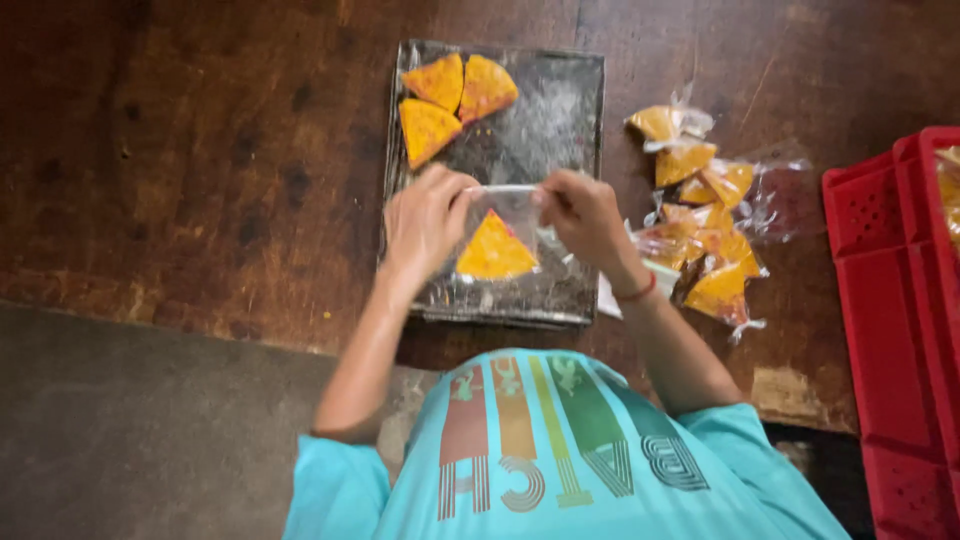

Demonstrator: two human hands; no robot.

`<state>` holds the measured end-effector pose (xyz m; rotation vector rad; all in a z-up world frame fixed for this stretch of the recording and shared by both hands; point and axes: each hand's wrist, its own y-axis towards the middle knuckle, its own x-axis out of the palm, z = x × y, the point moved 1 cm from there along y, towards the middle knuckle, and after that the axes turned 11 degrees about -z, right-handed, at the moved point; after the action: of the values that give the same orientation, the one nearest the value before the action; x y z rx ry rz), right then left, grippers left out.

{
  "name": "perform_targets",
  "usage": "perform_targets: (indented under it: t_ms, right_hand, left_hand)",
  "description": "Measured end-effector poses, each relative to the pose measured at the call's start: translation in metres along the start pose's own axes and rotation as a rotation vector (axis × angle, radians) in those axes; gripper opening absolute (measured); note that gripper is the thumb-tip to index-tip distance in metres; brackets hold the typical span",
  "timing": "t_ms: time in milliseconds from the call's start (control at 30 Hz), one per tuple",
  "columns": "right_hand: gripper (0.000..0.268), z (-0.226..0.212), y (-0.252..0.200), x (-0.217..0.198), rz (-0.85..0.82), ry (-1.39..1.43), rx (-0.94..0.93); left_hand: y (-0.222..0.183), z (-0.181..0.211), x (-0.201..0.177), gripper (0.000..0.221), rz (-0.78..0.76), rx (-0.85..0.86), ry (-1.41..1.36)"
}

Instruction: The person packs triangular cake slices into plastic bags by hand, discards trash into a bin, and arranges the bagged baked goods into a crate.

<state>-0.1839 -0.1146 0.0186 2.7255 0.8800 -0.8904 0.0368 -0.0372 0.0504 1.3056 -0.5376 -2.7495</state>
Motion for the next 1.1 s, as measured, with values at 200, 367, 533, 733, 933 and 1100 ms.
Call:
perform_targets:
  t_ms: [200, 367, 533, 733, 933, 1100]
  right_hand:
    - [0.004, -0.016, -0.032, -0.007, -0.309, 1.101, -0.499]
    - [0.008, -0.004, -0.025, 0.006, -0.206, 0.937, -0.368]
    - [0.014, -0.014, -0.021, 0.029, 0.011, -0.014, -0.580]
    - [0.022, -0.036, -0.025, 0.030, 0.005, -0.273, -0.705]
    - [0.012, -0.011, -0.023, 0.039, -0.044, 0.198, -0.451]
    - [0.011, 0.017, -0.023, 0.040, -0.213, 0.951, -0.067]
  left_hand:
    - [-0.034, 0.012, 0.020, 0.005, -0.008, -0.036, -1.015]
    - [-0.028, 0.003, 0.017, 0.004, 0.085, -0.102, -0.524]
    - [-0.026, -0.006, 0.024, 0.022, -0.082, -0.318, -0.330]
    - [-0.041, -0.022, 0.048, 0.024, -0.325, -0.587, -0.900]
    - [-0.045, 0.010, 0.035, 0.015, -0.376, -0.230, -0.430]
    - [-0.042, 0.033, 0.033, 0.014, 0.115, 0.133, 0.103]
